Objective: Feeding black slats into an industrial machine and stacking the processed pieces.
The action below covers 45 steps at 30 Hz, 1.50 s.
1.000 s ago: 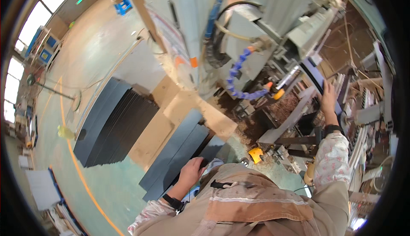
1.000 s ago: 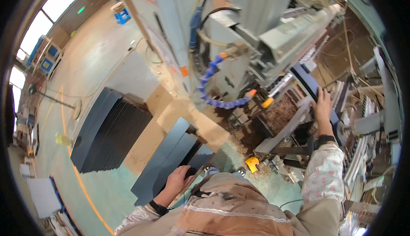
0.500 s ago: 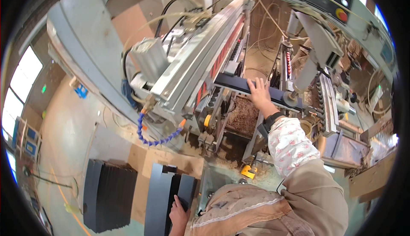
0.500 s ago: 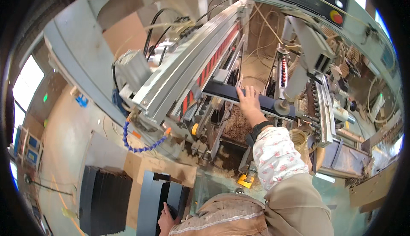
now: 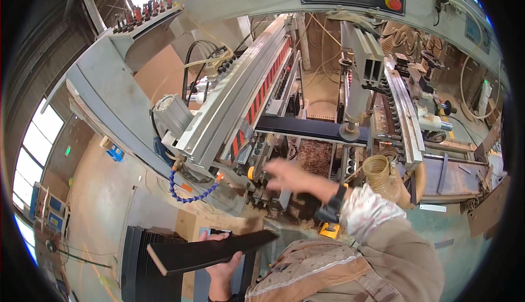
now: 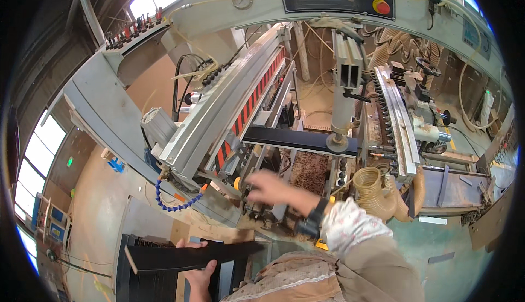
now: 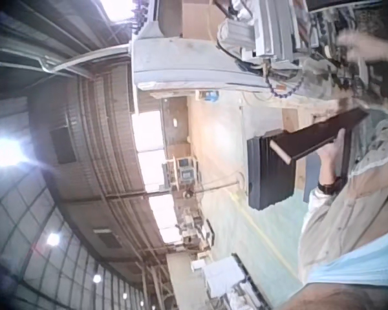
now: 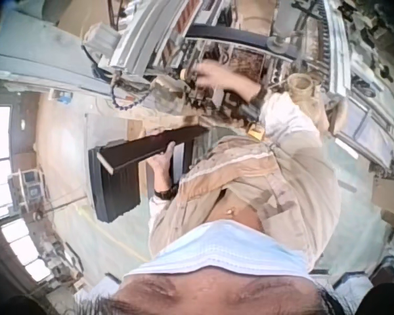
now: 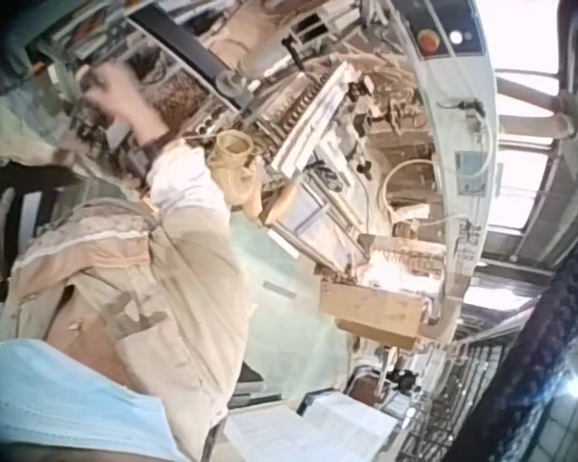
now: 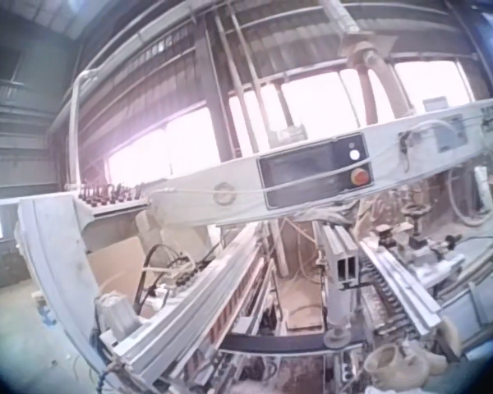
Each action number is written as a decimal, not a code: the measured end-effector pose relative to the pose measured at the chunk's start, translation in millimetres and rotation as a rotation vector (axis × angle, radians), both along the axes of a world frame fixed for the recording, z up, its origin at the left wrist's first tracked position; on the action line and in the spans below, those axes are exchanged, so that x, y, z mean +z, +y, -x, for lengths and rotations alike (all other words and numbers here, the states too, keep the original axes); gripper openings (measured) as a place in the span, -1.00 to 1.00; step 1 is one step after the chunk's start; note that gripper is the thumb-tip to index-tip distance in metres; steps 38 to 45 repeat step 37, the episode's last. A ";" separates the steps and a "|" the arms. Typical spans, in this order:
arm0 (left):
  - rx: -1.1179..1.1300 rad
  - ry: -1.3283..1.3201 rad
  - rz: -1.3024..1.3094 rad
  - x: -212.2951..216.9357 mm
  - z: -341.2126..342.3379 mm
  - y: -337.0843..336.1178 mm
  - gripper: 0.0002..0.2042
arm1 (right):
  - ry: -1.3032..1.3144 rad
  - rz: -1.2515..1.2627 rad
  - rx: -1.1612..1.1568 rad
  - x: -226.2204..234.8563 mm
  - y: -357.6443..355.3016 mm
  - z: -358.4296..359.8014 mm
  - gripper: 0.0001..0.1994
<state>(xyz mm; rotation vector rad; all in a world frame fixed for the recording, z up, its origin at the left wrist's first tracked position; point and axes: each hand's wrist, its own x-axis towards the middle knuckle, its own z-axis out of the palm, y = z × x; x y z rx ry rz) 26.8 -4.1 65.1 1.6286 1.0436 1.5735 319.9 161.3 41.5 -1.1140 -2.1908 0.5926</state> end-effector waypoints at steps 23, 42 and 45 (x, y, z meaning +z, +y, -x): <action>-0.286 -0.050 0.695 -93.2 7.9 12.3 -0.70 | 0.251 0.522 -0.037 24.5 -123.8 -40.1 -0.32; -0.276 0.128 0.727 -102.0 11.5 -1.0 -0.63 | 0.390 0.488 -0.049 3.1 -115.2 -46.4 -0.31; -0.276 0.128 0.727 -102.0 11.5 -1.0 -0.63 | 0.390 0.488 -0.049 3.1 -115.2 -46.4 -0.31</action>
